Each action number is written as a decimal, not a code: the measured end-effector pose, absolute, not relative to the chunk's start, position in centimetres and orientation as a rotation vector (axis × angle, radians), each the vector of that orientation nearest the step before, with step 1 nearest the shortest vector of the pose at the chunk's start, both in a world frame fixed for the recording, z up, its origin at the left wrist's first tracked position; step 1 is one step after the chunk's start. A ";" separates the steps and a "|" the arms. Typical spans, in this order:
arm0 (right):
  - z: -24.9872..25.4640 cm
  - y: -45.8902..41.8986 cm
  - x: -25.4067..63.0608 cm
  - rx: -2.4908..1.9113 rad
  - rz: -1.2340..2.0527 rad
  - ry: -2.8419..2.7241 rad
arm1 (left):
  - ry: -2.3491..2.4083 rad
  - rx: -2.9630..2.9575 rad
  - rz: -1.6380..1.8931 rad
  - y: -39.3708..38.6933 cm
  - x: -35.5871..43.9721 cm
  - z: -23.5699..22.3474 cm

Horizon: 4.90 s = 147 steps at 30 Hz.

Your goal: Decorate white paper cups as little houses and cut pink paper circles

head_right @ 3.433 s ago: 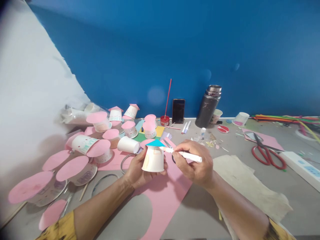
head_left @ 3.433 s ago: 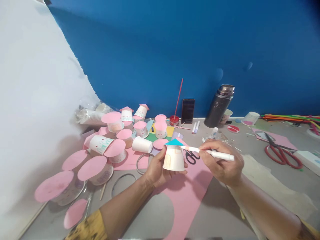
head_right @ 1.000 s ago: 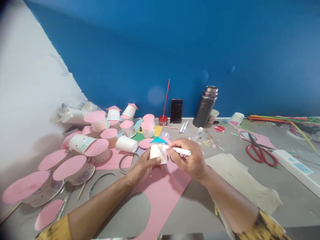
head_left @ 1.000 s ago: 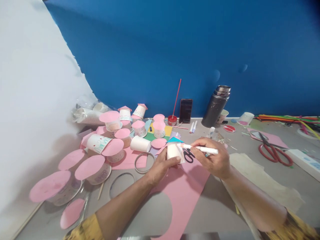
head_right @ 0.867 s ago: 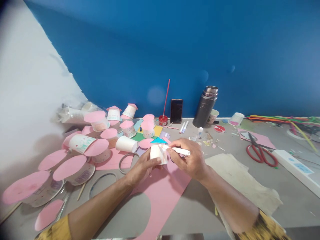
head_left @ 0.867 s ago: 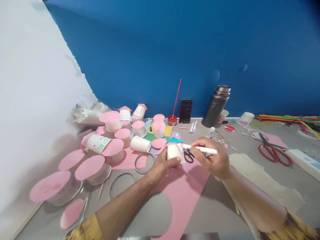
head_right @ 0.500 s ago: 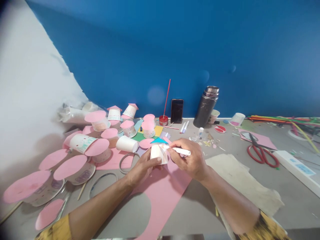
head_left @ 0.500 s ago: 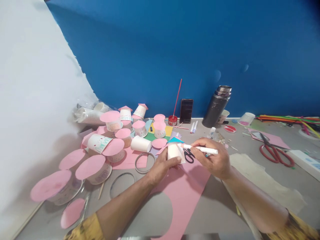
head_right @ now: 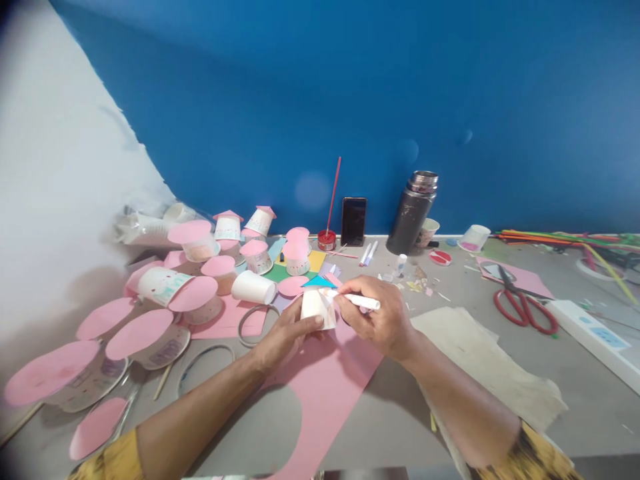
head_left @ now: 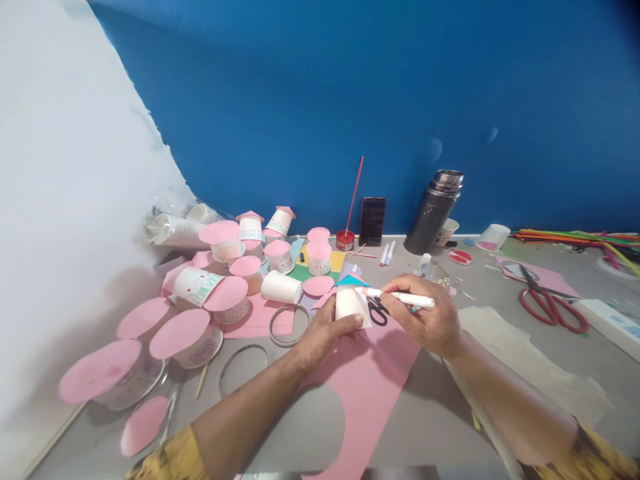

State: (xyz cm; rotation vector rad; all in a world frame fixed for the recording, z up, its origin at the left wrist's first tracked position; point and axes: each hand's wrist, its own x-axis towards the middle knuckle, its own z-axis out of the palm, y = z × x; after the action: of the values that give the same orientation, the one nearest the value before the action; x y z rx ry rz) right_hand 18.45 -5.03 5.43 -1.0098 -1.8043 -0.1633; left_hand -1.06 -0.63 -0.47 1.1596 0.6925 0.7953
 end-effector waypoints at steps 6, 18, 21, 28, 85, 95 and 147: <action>5.4 -5.1 18.4 -0.997 -0.168 -1.815 | 0.689 1.184 0.780 -0.5 -1.2 -0.8; 5.6 -5.2 18.4 -0.974 -0.182 -1.837 | 0.706 1.169 0.773 -0.5 -1.1 -0.6; 5.7 -5.2 18.4 -0.964 -0.182 -1.841 | 0.700 1.151 0.779 -0.6 -1.0 -0.4; 5.4 -5.1 18.4 -0.976 -0.195 -1.793 | 0.683 1.159 0.783 -0.6 -1.0 -0.2; 5.7 -5.1 18.7 -0.989 -0.301 -1.795 | 0.525 0.913 0.760 -1.4 -1.0 0.6; 5.7 -5.1 18.7 -0.985 -0.293 -1.785 | 0.528 0.899 0.764 -1.5 -1.1 0.8; 5.9 -5.4 18.4 -0.877 -0.173 -1.870 | 0.548 1.013 0.767 -1.3 -1.1 0.9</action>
State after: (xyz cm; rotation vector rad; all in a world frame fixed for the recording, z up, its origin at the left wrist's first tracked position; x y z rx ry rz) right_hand 18.39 -5.45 5.91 -0.8766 -1.8696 -0.1730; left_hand -1.13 -1.31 0.88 1.0125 0.5483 0.7669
